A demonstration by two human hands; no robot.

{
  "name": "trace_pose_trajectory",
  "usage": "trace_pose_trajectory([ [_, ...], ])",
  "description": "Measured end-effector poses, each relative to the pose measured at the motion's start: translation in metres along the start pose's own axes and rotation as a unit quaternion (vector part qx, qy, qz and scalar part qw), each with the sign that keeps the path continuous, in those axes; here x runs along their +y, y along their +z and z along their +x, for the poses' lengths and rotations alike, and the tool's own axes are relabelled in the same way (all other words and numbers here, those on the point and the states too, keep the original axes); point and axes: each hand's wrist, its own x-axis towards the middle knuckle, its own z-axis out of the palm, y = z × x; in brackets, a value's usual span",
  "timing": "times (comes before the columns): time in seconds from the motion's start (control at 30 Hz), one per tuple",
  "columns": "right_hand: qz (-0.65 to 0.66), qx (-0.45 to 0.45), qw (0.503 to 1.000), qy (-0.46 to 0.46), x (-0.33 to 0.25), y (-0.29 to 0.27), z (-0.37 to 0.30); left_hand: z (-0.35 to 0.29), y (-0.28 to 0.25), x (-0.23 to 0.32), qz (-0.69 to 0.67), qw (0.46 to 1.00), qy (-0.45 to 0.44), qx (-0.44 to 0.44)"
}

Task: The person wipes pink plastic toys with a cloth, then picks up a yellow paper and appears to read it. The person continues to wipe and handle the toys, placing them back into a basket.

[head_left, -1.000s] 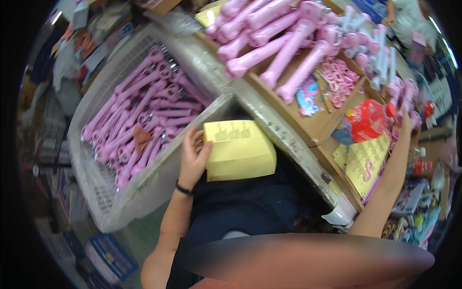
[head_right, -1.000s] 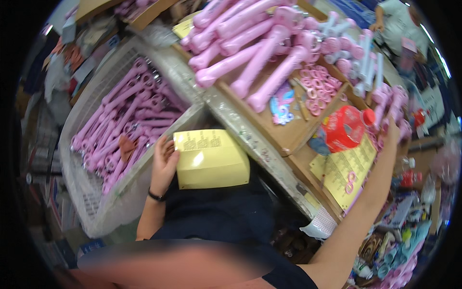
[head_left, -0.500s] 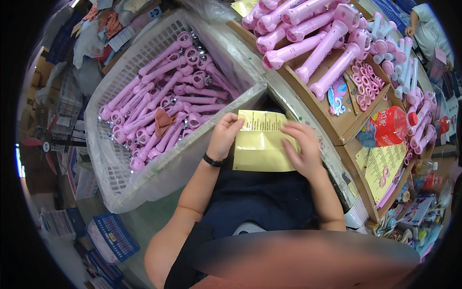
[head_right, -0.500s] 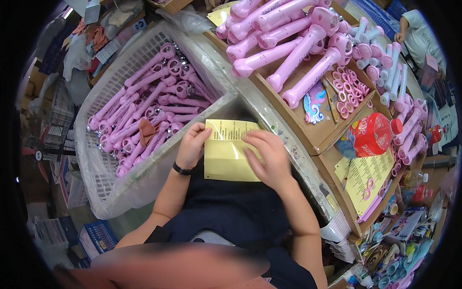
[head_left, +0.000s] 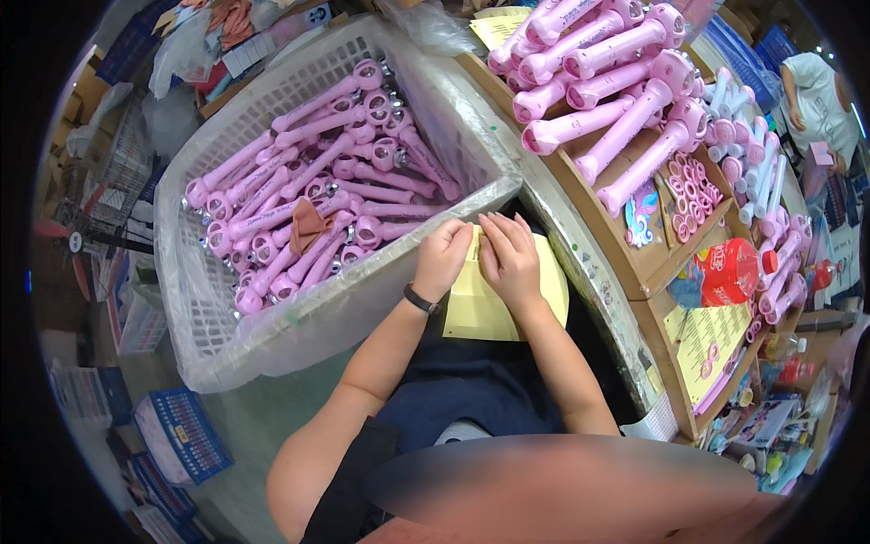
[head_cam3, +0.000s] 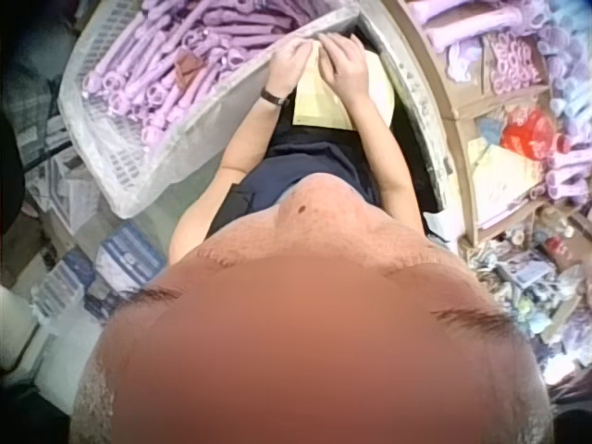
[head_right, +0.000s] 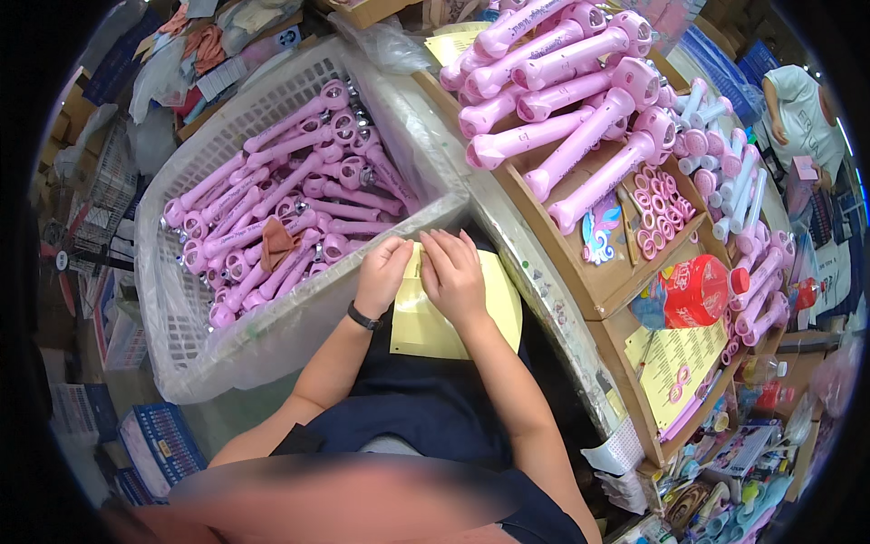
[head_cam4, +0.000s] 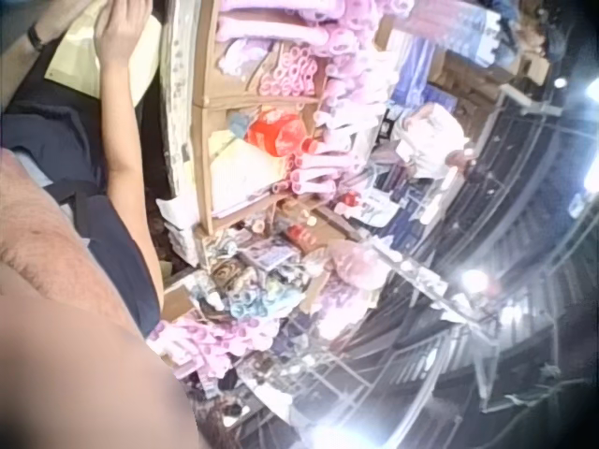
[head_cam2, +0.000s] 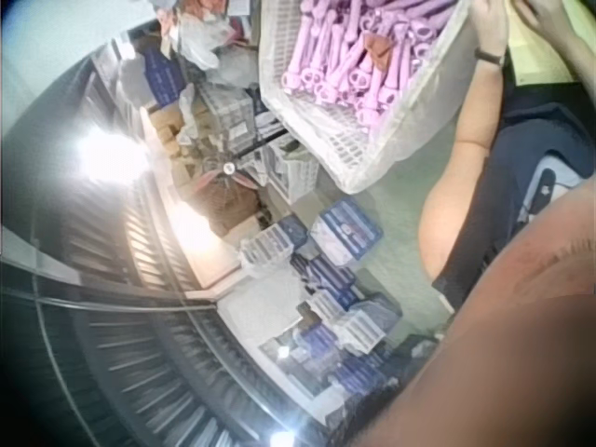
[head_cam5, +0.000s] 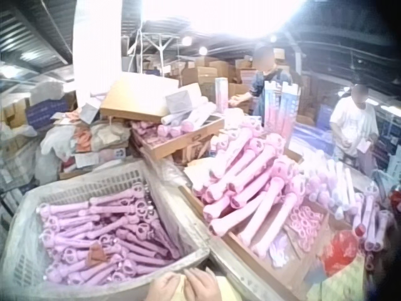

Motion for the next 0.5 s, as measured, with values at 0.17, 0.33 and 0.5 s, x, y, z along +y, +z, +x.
trace_pose_trajectory([
  [0.17, -0.014, 0.022, 0.999, -0.022, 0.003, 0.0, -0.001, -0.005, 0.005, 0.01, 0.066, 0.997, 0.022, 0.023],
  [0.33, -0.019, 0.024, 0.999, -0.028, 0.005, 0.0, -0.003, -0.008, 0.009, 0.013, 0.112, 0.99, 0.061, 0.058],
  [0.5, -0.021, 0.029, 0.998, -0.046, 0.006, 0.0, -0.003, -0.007, 0.012, 0.007, 0.059, 0.992, 0.075, 0.078],
])
